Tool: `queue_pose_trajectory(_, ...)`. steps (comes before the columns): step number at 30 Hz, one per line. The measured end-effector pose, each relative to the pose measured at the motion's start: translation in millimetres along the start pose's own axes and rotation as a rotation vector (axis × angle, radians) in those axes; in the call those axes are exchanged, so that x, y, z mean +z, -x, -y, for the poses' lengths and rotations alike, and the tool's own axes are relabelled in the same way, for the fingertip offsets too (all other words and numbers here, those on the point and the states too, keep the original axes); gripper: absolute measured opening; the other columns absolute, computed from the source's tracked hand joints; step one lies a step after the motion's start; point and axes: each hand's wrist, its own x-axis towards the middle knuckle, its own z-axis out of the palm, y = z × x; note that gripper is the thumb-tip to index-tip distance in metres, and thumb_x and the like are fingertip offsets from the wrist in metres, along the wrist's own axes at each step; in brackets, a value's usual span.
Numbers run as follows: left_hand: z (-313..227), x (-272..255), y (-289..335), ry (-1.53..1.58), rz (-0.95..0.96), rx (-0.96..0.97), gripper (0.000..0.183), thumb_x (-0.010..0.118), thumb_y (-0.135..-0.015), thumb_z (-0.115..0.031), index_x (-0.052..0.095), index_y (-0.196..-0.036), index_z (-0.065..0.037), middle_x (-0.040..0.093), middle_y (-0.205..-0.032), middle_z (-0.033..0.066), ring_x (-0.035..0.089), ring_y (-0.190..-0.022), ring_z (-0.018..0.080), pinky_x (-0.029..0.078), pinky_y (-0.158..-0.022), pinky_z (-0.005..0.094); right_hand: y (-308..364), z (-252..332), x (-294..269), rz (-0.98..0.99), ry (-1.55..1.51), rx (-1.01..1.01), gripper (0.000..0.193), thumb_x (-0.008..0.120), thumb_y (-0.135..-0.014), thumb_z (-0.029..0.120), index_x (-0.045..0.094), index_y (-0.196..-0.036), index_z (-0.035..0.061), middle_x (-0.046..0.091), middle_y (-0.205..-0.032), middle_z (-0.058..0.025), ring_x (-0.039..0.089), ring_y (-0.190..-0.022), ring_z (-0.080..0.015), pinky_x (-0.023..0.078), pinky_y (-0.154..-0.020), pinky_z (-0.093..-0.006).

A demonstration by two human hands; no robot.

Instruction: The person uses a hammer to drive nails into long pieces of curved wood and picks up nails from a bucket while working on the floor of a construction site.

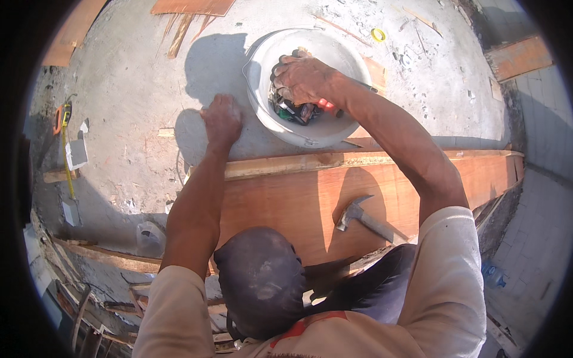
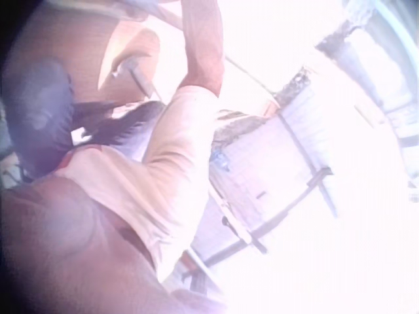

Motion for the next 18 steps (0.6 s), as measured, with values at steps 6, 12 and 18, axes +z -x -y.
queue_pose_trajectory(6, 0.8, -3.3, -2.5, -0.004, -0.052, 0.013, 0.021, 0.059, -0.095, -0.027, 0.067, -0.103, -0.009, 0.065, -0.107, 0.0115, 0.065, -0.098, 0.0330, 0.044, -0.086, 0.0534, -16.1, 1.9, -50.8, 0.421, -0.166, 0.162, 0.018, 0.074, -0.089, 0.023, 0.073, -0.099, 0.0072, 0.074, -0.114, -0.0109, 0.064, -0.118, -0.0320, 0.048, -0.109, -0.0426)
queue_pose_trajectory(12, 0.1, 5.1, -7.5, 0.007, -0.068, 0.013, 0.022, 0.057, -0.095, -0.026, 0.068, -0.103, -0.008, 0.066, -0.107, 0.0122, 0.066, -0.095, 0.0328, 0.045, -0.083, 0.0530, -7.8, -2.8, -8.0, 0.180, 0.047, 0.139, 0.024, 0.071, -0.086, 0.012, 0.075, -0.110, 0.0113, 0.075, -0.108, -0.0111, 0.074, -0.096, -0.0333, 0.053, -0.102, -0.0419)
queue_pose_trajectory(18, -3.4, 3.8, -7.0, 0.003, -0.109, 0.028, 0.025, 0.056, -0.095, -0.023, 0.070, -0.105, -0.005, 0.069, -0.107, 0.0150, 0.069, -0.091, 0.0342, 0.048, -0.082, 0.0533, -9.5, -6.8, 14.8, 0.206, -0.062, 0.121, 0.045, 0.061, -0.090, 0.005, 0.074, -0.129, 0.0241, 0.068, -0.134, -0.0106, 0.076, -0.104, -0.0275, 0.055, -0.098, -0.0416)
